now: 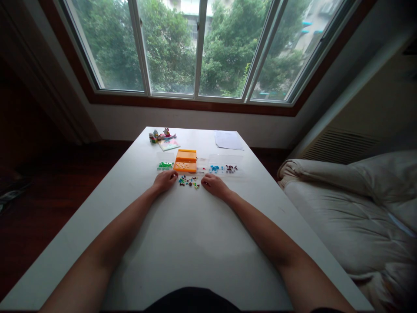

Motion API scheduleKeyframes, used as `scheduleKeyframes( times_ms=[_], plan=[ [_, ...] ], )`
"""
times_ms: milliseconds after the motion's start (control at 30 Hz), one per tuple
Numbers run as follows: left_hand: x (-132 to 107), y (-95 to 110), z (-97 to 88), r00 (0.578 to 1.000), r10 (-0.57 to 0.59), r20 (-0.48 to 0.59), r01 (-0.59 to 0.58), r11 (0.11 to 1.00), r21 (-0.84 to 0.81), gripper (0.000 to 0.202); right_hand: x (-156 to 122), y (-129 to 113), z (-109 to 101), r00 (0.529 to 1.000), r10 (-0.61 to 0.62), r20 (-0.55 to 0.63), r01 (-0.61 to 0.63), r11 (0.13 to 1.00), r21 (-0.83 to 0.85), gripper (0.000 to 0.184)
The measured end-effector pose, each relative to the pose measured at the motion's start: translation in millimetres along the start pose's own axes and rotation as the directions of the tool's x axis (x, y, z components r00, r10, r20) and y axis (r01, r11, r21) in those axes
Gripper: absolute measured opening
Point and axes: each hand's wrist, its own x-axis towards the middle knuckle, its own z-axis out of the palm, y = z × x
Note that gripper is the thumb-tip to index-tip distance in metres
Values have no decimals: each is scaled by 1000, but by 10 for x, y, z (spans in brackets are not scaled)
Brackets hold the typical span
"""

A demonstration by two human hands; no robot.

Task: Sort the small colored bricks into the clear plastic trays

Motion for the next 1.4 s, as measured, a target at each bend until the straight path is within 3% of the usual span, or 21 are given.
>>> scheduleKeyframes(
  times_ms=[133, 233, 367, 500, 633, 767, 867, 1000, 1033, 1100, 1200, 1300, 1400],
  plan=[
    [0, -6, 4, 1000, -1, 5, 1, 1000, -6, 24, 7, 80, -48, 993, 57, -102, -55, 998, 28, 13],
    [3, -7, 10, 1000, -2, 5, 2, 1000, -14, 24, 4, 202, -151, 953, 149, -264, -143, 989, 42, 11],
    [7, -5, 16, 1000, -5, -4, 5, 1000, -11, 23, -78, 511, -318, 826, 301, -477, -322, 946, 38, 14],
    [6, -4, 11, 1000, -4, 8, 4, 1000, -4, 23, -228, 876, -424, 698, 422, -578, -485, 873, 52, 12],
    [5, -8, 3, 1000, -4, 9, 4, 1000, -2, 24, -327, 1097, -441, 625, 506, -595, -558, 822, 113, 13],
    [3, -5, -1, 1000, -14, 17, 13, 1000, 9, 25, -354, 1148, -446, 567, 569, -596, -599, 781, 175, 12],
    [-1, 3, 0, 1000, -7, 14, 7, 1000, 10, 25, -341, 1103, -465, 589, 538, -602, -579, 801, 150, 15],
    [-4, 8, 2, 1000, -3, 7, 3, 1000, -2, 25, -251, 865, -412, 663, 472, -581, -517, 850, 101, 17],
    [-5, 8, 1, 1000, -3, 5, 3, 1000, -4, 24, -214, 762, -369, 696, 451, -559, -489, 868, 92, 17],
    [-4, 7, -1, 1000, 3, 3, -3, 1000, -7, 24, -130, 516, -249, 822, 351, -448, -356, 931, 75, 18],
    [3, 6, -7, 1000, 0, 2, 0, 1000, -9, 23, -10, 148, -39, 957, 169, -238, -160, 986, 55, 16],
    [11, 3, -4, 1000, -15, 3, 15, 1000, -11, 23, 64, -59, 104, 995, 27, -95, -27, 1000, 4, 18],
    [13, -2, 11, 1000, -22, -2, 22, 1000, -9, 23, 93, -80, 150, 997, 32, -76, -36, 999, -41, 25]
  ],
)
